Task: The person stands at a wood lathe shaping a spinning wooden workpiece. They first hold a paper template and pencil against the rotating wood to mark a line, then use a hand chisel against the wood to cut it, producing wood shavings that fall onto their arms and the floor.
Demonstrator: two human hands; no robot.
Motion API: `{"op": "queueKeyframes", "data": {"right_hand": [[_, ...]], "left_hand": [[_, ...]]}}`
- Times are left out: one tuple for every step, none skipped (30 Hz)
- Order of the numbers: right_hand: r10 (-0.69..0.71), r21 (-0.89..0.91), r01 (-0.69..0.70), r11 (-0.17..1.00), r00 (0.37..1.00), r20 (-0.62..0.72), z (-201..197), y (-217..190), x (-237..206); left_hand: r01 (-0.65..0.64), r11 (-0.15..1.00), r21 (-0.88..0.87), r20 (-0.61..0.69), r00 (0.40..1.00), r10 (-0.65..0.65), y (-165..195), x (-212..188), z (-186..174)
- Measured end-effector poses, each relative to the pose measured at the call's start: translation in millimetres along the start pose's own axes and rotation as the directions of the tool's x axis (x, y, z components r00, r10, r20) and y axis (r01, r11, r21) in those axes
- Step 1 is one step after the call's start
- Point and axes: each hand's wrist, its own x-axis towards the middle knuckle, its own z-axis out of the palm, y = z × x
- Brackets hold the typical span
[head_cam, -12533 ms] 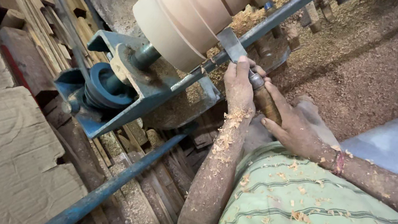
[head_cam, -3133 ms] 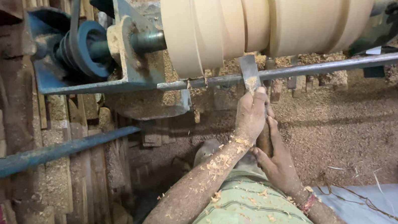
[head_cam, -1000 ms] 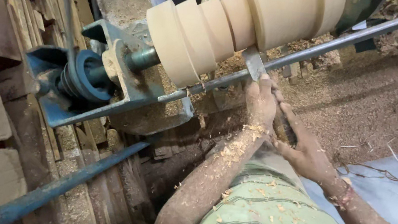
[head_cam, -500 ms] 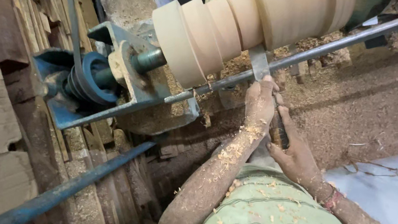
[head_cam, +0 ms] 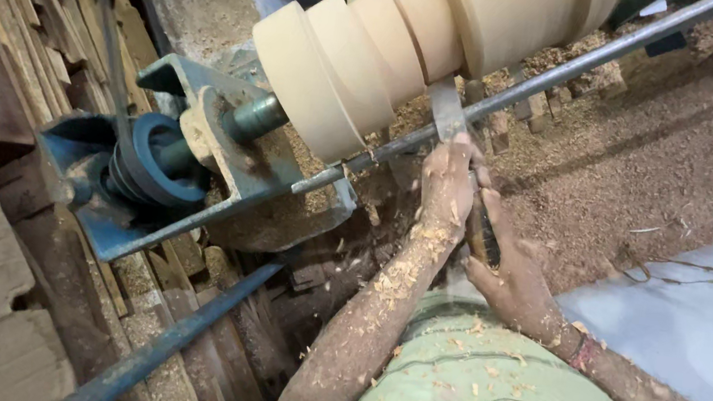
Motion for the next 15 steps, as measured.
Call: {"op": "queueKeyframes", "data": {"right_hand": [[-0.084, -0.013, 0.084, 0.996, 0.996, -0.031, 1.9, -0.5, 1.0], [-0.162, -0.028, 0.161, 0.987, 0.985, -0.057, 3.7, -1.2, 0.5], [-0.236, -0.048, 0.233, 0.971, 0.969, -0.077, 4.6, -1.8, -0.6], [-0.228, -0.042, 0.226, 0.973, 0.970, -0.078, 6.3, -2.7, -1.5], [-0.222, -0.034, 0.220, 0.975, 0.972, -0.080, 7.9, -3.7, -1.9], [-0.219, -0.030, 0.217, 0.976, 0.972, -0.088, 8.9, -4.7, -2.1], [-0.206, -0.013, 0.205, 0.979, 0.975, -0.086, 9.4, -5.6, -2.7], [-0.187, 0.005, 0.188, 0.982, 0.979, -0.075, 10.0, -6.6, -4.5], [-0.173, 0.022, 0.175, 0.984, 0.983, -0.065, 10.5, -7.6, -5.4], [-0.176, 0.022, 0.178, 0.984, 0.982, -0.068, 11.2, -8.5, -5.6], [-0.178, 0.016, 0.180, 0.984, 0.982, -0.068, 11.2, -9.0, -6.5], [-0.189, 0.011, 0.190, 0.982, 0.979, -0.075, 11.3, -9.1, -5.9], [-0.204, 0.002, 0.205, 0.979, 0.976, -0.073, 11.5, -9.0, -5.7], [-0.214, -0.013, 0.214, 0.977, 0.975, -0.066, 10.8, -8.2, -5.8], [-0.233, -0.025, 0.232, 0.972, 0.970, -0.070, 10.6, -7.3, -4.0]], "left_hand": [[-0.017, 0.989, 0.145, -0.045, 0.999, 0.023, 4.2, -0.2, -1.3], [-0.029, 0.993, 0.118, -0.031, 0.999, 0.033, 7.3, -1.7, -2.1], [-0.037, 0.996, 0.086, -0.018, 0.999, 0.039, 9.2, -3.6, -1.3], [-0.048, 0.997, 0.056, -0.008, 0.999, 0.049, 11.3, -5.2, -2.0], [-0.060, 0.995, 0.085, -0.010, 0.998, 0.061, 13.3, -6.0, -3.5], [-0.076, 0.991, 0.113, -0.004, 0.997, 0.077, 14.7, -6.1, -3.9], [-0.089, 0.986, 0.139, 0.003, 0.996, 0.089, 15.2, -6.6, -4.1], [-0.062, 0.995, 0.084, 0.019, 0.998, 0.061, 15.2, -7.0, -4.5], [-0.039, 0.999, 0.030, 0.035, 0.999, 0.038, 15.1, -6.9, -4.9], [-0.017, 1.000, -0.019, 0.056, 0.998, 0.018, 15.1, -6.6, -5.4], [-0.039, 0.999, 0.020, 0.050, 0.998, 0.038, 14.4, -7.1, -5.3], [-0.069, 0.996, 0.063, 0.049, 0.997, 0.066, 14.4, -6.6, -5.3], [-0.091, 0.990, 0.109, 0.046, 0.995, 0.086, 14.2, -7.3, -5.5], [-0.063, 0.996, 0.068, 0.041, 0.997, 0.060, 13.8, -8.3, -4.6], [-0.045, 0.998, 0.033, 0.045, 0.998, 0.044, 14.5, -7.7, -3.9]]}}
